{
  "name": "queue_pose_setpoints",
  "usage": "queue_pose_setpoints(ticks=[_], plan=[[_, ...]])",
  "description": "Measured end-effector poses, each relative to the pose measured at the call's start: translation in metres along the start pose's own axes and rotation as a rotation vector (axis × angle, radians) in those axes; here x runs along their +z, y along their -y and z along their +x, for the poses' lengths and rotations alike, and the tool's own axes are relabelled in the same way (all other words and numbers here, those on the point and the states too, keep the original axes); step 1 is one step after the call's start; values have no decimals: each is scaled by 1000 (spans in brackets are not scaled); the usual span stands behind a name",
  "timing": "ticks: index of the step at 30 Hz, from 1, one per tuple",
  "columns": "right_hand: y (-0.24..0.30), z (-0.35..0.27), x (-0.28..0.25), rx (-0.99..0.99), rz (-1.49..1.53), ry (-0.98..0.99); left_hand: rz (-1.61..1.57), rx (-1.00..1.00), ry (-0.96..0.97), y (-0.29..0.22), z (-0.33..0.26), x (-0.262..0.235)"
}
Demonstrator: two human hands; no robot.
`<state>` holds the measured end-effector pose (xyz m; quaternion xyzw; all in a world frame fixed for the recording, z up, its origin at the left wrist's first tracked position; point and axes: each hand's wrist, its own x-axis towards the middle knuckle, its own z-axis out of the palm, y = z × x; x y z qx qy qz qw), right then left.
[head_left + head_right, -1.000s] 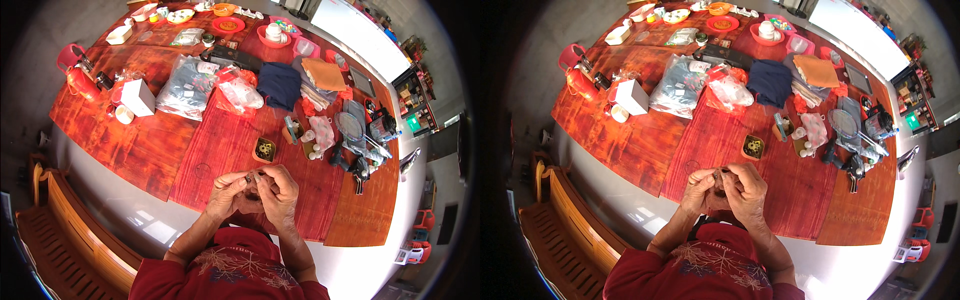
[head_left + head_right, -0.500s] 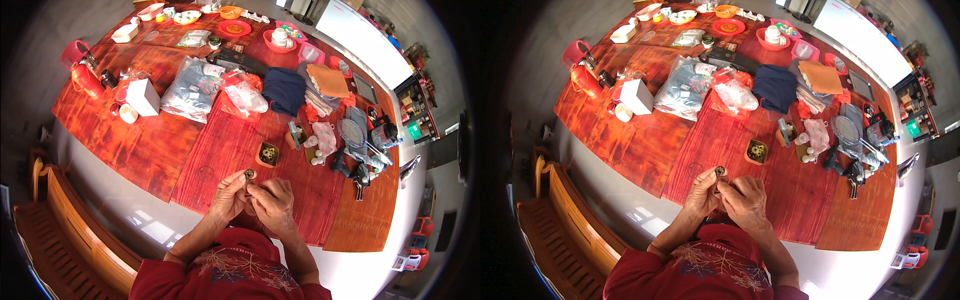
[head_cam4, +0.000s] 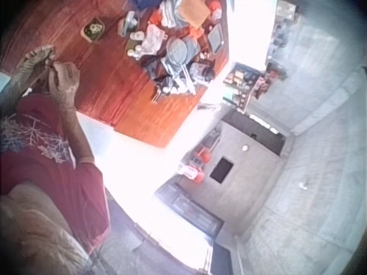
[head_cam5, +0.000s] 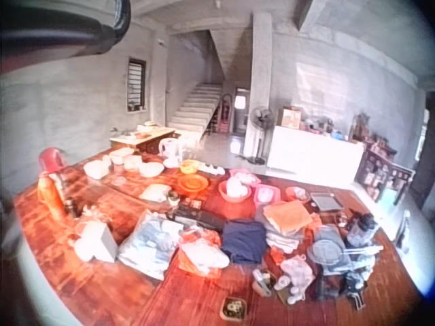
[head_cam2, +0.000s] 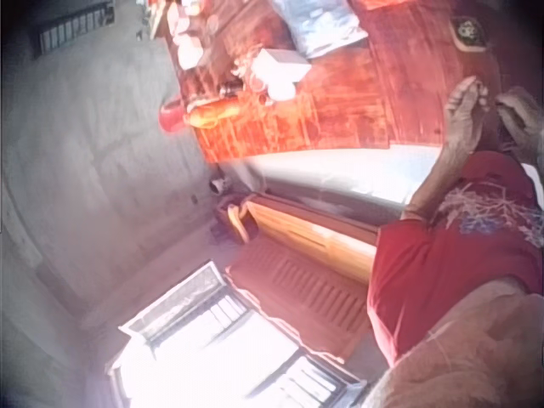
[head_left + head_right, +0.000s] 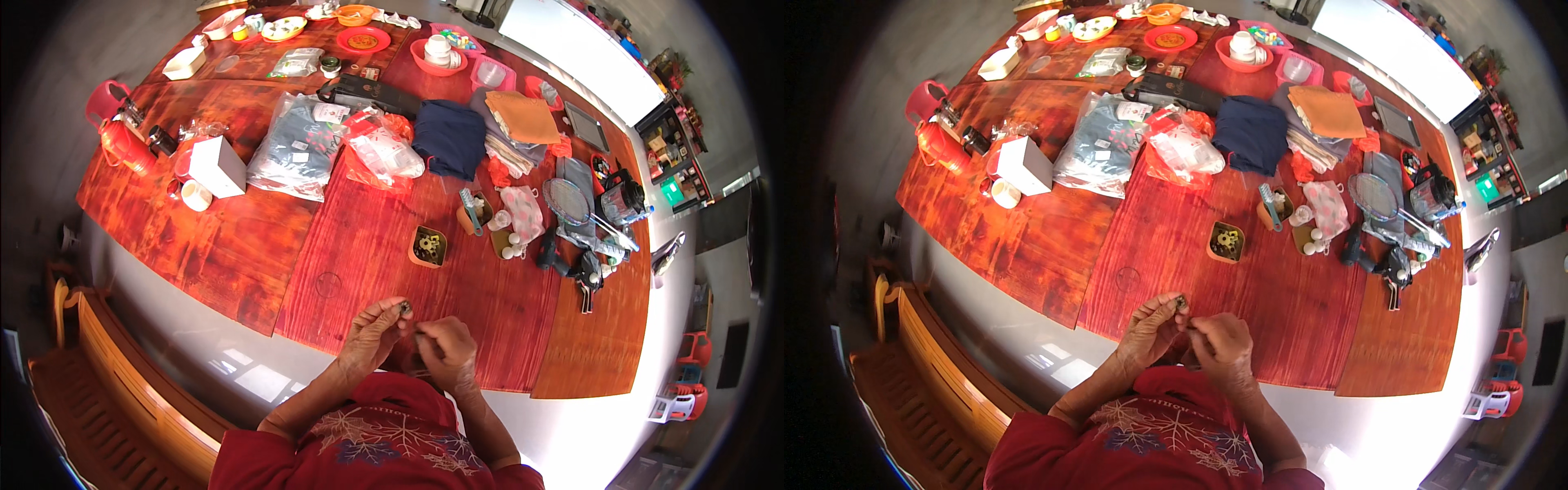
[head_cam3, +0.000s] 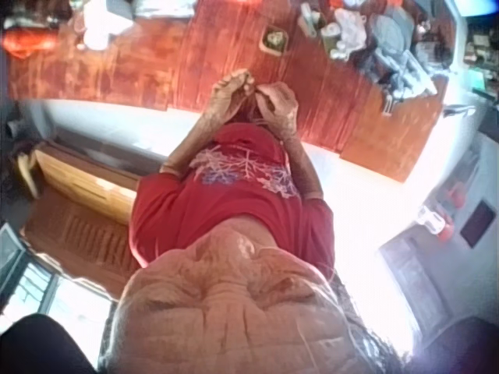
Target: The person handles small plastic pieces and places them into a container, then picks up and inspects several plastic-wrapped packages on a cluttered table.
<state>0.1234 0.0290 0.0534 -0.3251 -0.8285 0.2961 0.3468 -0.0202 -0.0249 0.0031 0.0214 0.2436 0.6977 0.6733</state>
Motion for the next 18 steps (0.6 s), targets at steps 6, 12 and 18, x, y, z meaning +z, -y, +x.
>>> queue_pose_setpoints(ticks=[6,12,18], plan=[[0,2,7,299,359,-123,32,-73,-12,10,-2,14],[-7,0,15,225,142,-153,198,-39,8,7,-10,28],[-9,11,6,-51,-15,-42,65,-77,2,6,-3,2]])
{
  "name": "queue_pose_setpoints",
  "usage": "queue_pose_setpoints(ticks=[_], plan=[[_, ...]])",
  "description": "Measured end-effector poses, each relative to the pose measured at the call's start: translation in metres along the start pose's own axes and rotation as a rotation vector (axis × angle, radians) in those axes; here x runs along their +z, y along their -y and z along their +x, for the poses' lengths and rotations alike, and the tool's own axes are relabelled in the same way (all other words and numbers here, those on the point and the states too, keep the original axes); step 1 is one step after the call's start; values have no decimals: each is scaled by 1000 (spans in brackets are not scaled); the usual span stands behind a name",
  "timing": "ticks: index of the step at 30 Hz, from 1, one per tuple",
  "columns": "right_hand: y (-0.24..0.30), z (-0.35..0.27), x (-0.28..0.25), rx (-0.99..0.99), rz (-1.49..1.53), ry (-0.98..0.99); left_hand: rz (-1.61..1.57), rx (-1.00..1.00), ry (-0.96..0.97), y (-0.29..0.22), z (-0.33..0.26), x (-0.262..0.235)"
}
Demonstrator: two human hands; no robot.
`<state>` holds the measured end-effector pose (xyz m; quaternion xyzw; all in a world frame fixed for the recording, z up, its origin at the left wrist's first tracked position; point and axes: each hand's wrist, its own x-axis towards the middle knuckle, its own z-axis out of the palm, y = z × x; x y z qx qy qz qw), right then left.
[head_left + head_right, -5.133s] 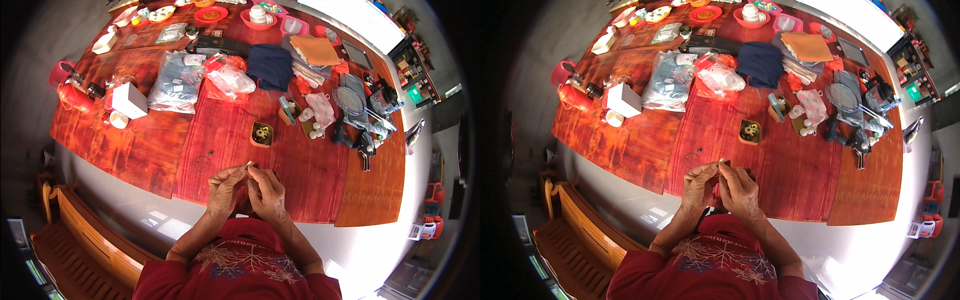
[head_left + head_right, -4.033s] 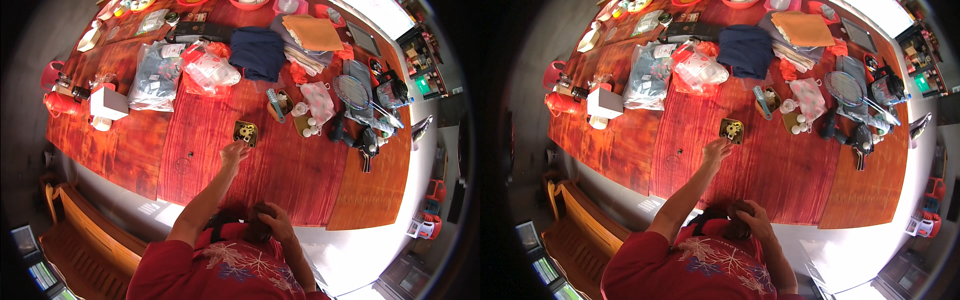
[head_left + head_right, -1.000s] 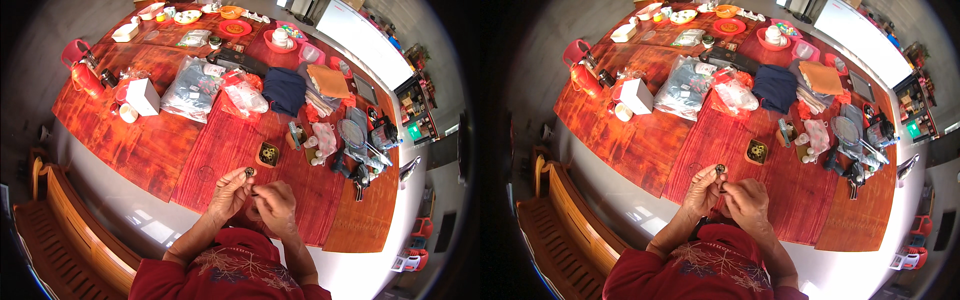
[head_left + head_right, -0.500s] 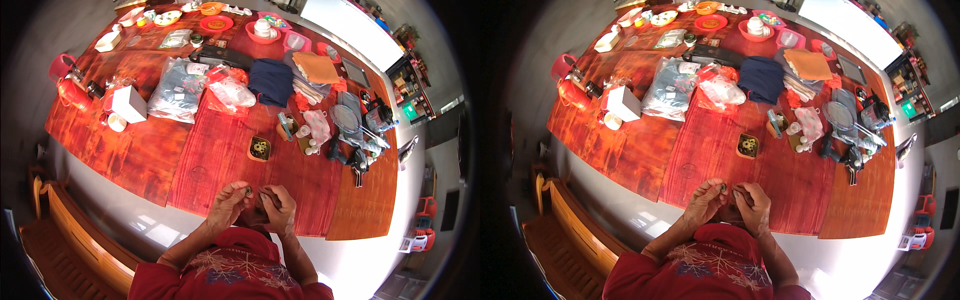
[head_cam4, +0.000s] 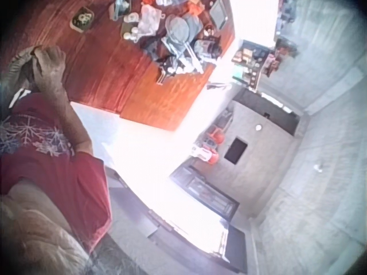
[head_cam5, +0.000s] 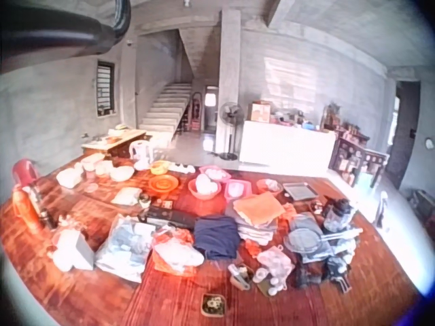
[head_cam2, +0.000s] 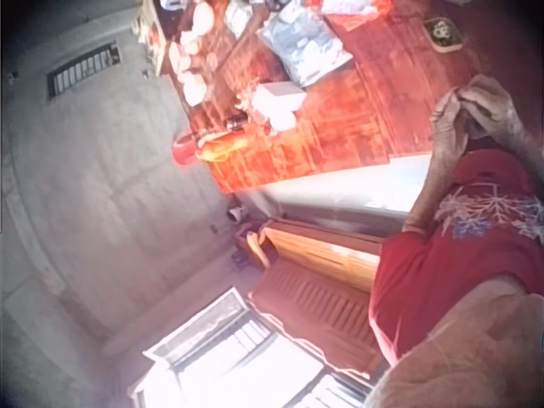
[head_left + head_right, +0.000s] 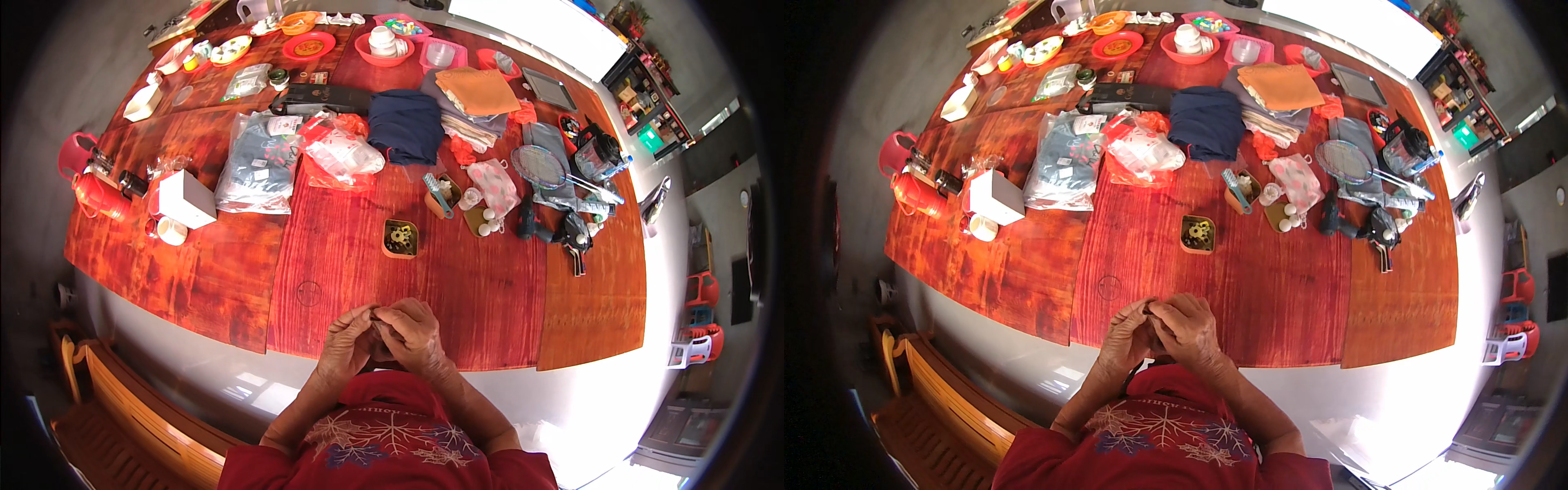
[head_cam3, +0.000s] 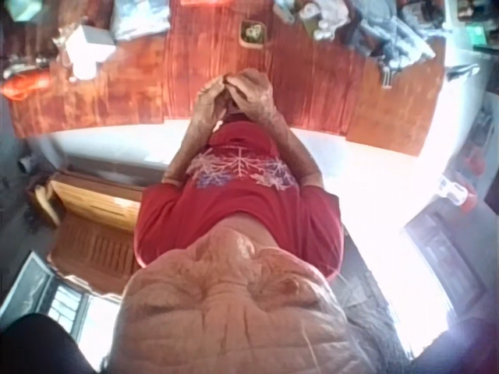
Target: The person handles small plastic pieces and places them into a container, then picks up and inspects several plastic-wrapped packages on a cluttered table.
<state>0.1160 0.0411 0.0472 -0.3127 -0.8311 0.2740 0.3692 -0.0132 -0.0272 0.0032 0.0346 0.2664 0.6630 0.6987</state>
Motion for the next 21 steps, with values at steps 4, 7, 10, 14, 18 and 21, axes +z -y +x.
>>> queue_pose_setpoints(ticks=[4,7,10,14,18,21], plan=[[-9,6,-18,-77,74,172,-44,-66,-21,-1,3,-4],[-5,8,-35,-51,135,279,-111,-64,-70,1,6,-8],[2,6,-46,257,325,179,-132,-103,-180,-7,9,11],[8,18,-29,-47,-9,-58,-155,-93,-138,-5,9,29],[13,16,-19,-139,-207,-64,-130,5,-93,-6,6,26],[12,6,-28,-170,-210,113,-137,103,-36,-16,-2,35]])
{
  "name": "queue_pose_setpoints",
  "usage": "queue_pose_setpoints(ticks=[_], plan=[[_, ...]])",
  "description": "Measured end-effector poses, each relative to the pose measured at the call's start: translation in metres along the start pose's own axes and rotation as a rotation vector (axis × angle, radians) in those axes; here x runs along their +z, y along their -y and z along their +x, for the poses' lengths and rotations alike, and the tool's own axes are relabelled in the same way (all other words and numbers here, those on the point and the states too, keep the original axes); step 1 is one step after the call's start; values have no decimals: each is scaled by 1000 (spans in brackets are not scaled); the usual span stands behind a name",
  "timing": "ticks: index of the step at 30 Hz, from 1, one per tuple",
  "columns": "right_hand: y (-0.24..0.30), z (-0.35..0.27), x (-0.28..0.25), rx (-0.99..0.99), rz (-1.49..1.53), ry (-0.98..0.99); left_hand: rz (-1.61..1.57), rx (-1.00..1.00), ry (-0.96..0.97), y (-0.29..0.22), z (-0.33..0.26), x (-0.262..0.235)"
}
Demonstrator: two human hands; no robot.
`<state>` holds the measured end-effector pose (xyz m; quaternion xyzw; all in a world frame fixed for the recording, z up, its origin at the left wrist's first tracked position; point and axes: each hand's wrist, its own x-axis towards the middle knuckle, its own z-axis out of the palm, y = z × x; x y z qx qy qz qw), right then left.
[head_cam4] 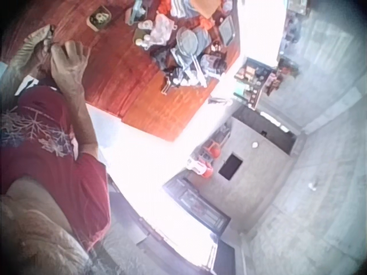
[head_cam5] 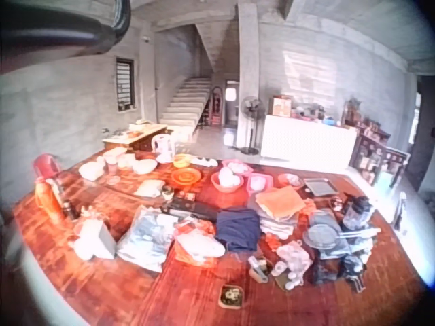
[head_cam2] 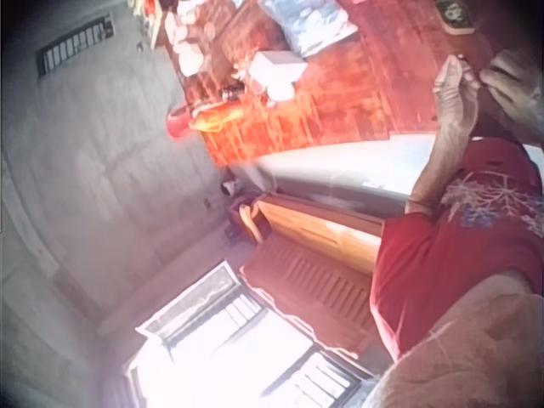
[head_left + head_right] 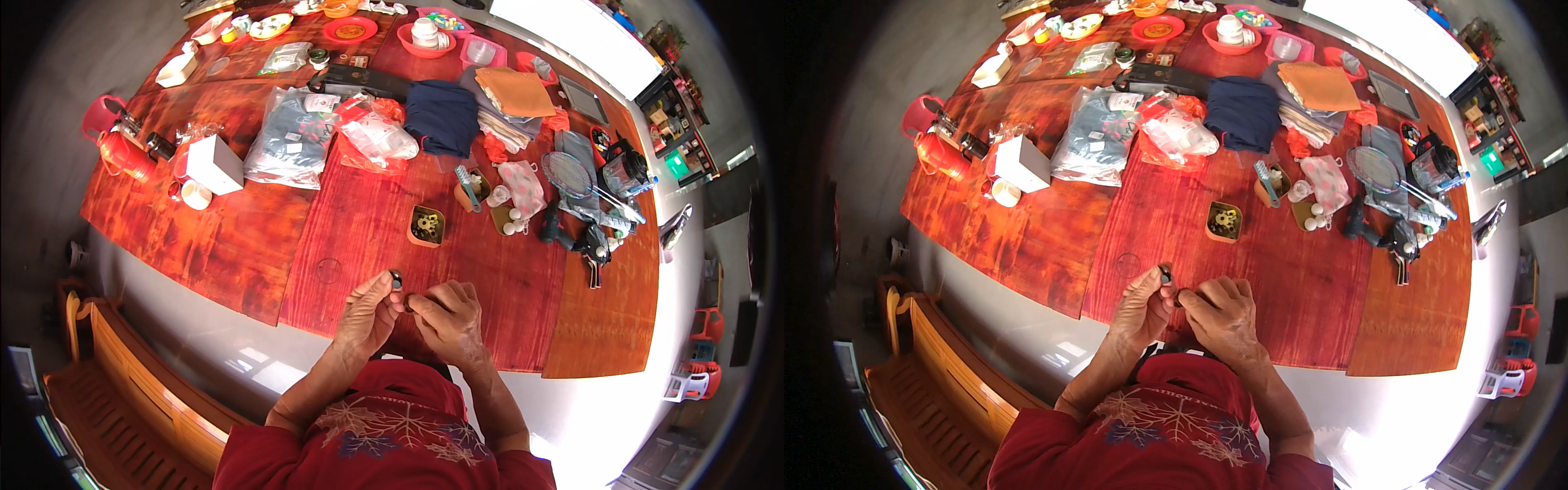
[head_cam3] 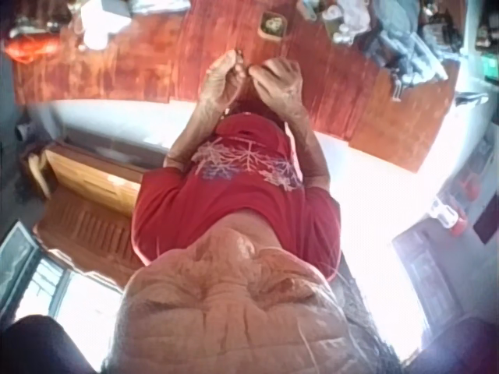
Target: The person handles small plastic pieces and places them into a container, then picks up and inspects several plastic-wrapped packages on a cluttered table.
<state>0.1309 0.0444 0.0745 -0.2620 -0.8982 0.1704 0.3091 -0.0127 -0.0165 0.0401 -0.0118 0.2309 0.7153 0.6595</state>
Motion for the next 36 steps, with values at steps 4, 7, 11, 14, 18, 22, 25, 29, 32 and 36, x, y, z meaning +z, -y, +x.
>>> queue_pose_setpoints(ticks=[4,7,11,14,18,22,25,29,32,36], plan=[[6,3,-9,94,85,-177,105,55,-81,-4,-1,8],[14,18,-8,9,72,-183,108,80,-5,4,-3,3],[15,16,2,19,-14,-216,94,124,87,10,-2,-4],[11,8,-1,48,-33,-208,115,81,34,11,-5,-5],[9,7,-6,86,-36,-227,124,63,-23,9,-5,-4],[18,17,-1,-7,5,-187,98,104,6,10,-3,-4],[17,14,4,-4,15,-116,91,68,-20,6,-6,0],[5,-2,0,28,69,-2,113,57,-66,-1,-10,-2],[7,0,-2,58,85,-81,224,98,-104,0,-7,-7],[9,7,9,78,-22,-190,139,57,-25,12,-3,-7]])
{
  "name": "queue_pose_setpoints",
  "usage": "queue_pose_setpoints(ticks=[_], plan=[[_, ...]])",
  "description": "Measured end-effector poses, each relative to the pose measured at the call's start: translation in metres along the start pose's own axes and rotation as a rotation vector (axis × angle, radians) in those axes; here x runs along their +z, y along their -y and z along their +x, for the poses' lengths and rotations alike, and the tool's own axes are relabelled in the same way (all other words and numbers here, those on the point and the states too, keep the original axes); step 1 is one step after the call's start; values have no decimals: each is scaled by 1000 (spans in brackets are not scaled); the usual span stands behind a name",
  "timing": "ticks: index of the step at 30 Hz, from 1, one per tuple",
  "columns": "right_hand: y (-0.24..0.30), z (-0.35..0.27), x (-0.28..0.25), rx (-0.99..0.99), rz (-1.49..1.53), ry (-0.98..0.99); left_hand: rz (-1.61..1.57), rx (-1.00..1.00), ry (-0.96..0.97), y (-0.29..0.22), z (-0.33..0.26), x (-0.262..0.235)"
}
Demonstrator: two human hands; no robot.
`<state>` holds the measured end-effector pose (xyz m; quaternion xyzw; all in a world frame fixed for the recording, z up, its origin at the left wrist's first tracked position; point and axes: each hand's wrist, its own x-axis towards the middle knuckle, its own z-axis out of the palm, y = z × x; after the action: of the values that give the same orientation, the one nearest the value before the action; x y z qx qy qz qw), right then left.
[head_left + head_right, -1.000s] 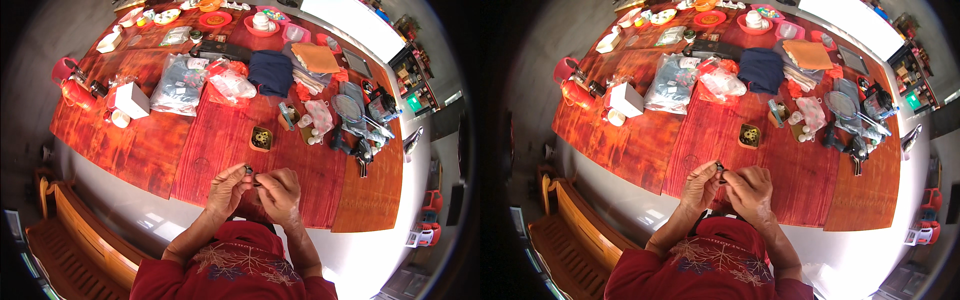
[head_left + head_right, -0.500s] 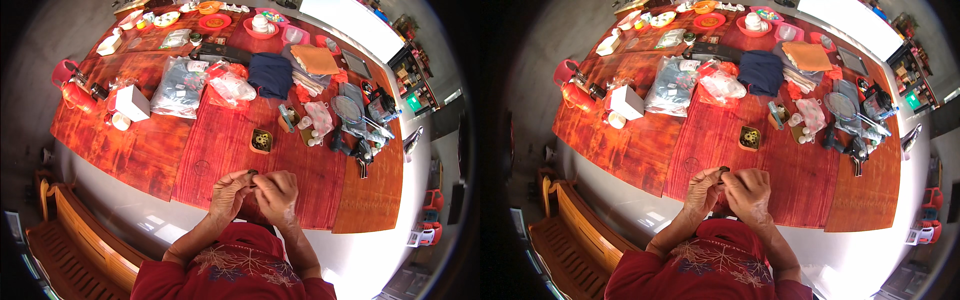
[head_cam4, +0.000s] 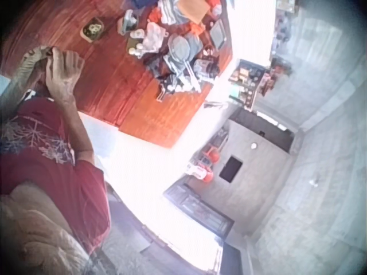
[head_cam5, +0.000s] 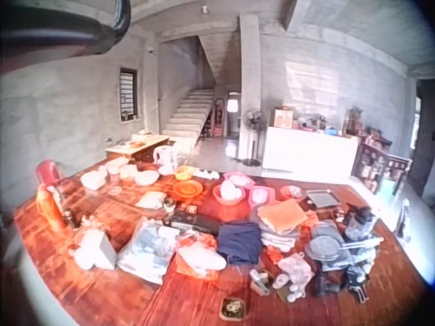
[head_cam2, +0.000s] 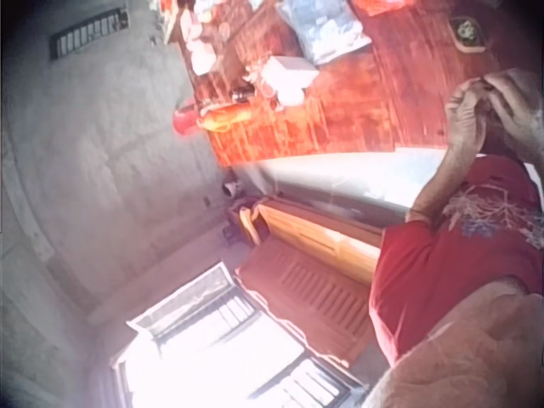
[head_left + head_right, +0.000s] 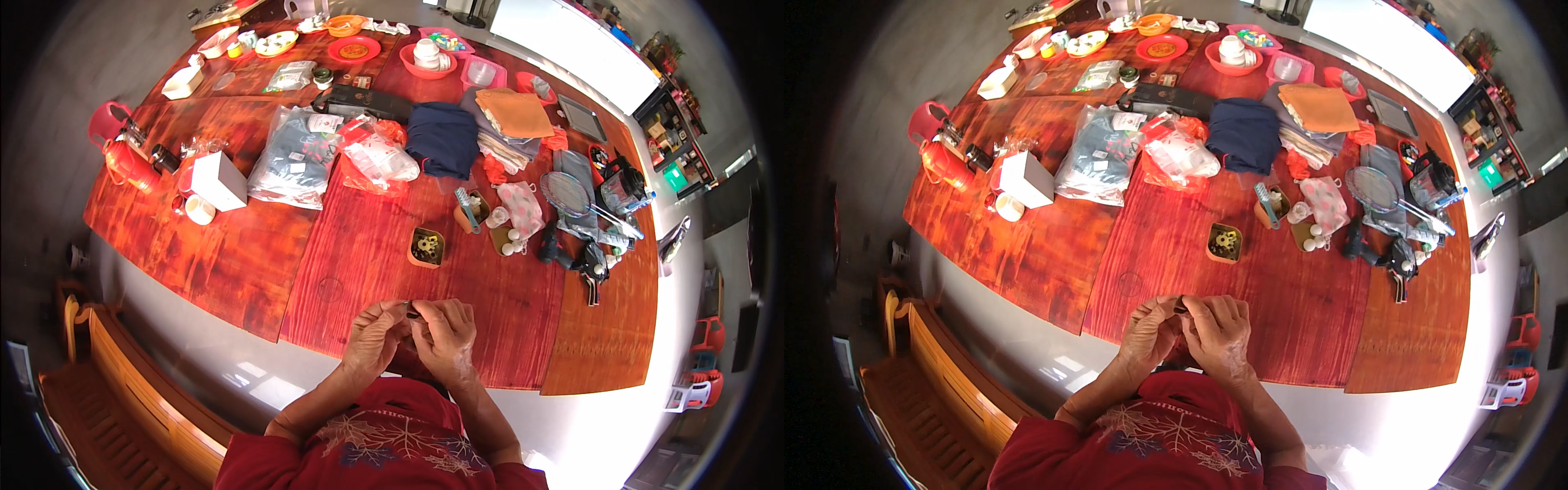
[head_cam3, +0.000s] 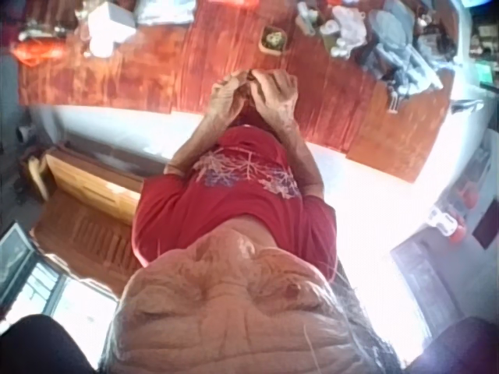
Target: The person handles small plastic pieces and places them into a container, then picks up and inspects several plastic-wrapped packages on a cluttered table.
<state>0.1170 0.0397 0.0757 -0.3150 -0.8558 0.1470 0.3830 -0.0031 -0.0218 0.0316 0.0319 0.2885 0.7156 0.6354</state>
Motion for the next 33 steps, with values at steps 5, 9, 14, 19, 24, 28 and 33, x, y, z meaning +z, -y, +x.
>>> queue_pose_setpoints(ticks=[5,9,14,19,24,28,33], plan=[[-3,-15,9,-62,-146,-22,-50,-47,-47,19,16,-8],[-19,-36,14,-33,-150,100,-15,-184,-97,28,25,6],[-39,-40,-14,101,79,134,13,-228,-199,47,48,1],[-73,-26,-13,178,-176,37,0,-204,-110,80,68,0],[-99,-49,-10,196,-99,114,91,-241,-257,99,101,-12],[-117,-77,-13,324,-18,153,337,-169,-458,119,149,-42],[-136,-87,-22,420,24,190,507,-107,-588,139,205,-79]])
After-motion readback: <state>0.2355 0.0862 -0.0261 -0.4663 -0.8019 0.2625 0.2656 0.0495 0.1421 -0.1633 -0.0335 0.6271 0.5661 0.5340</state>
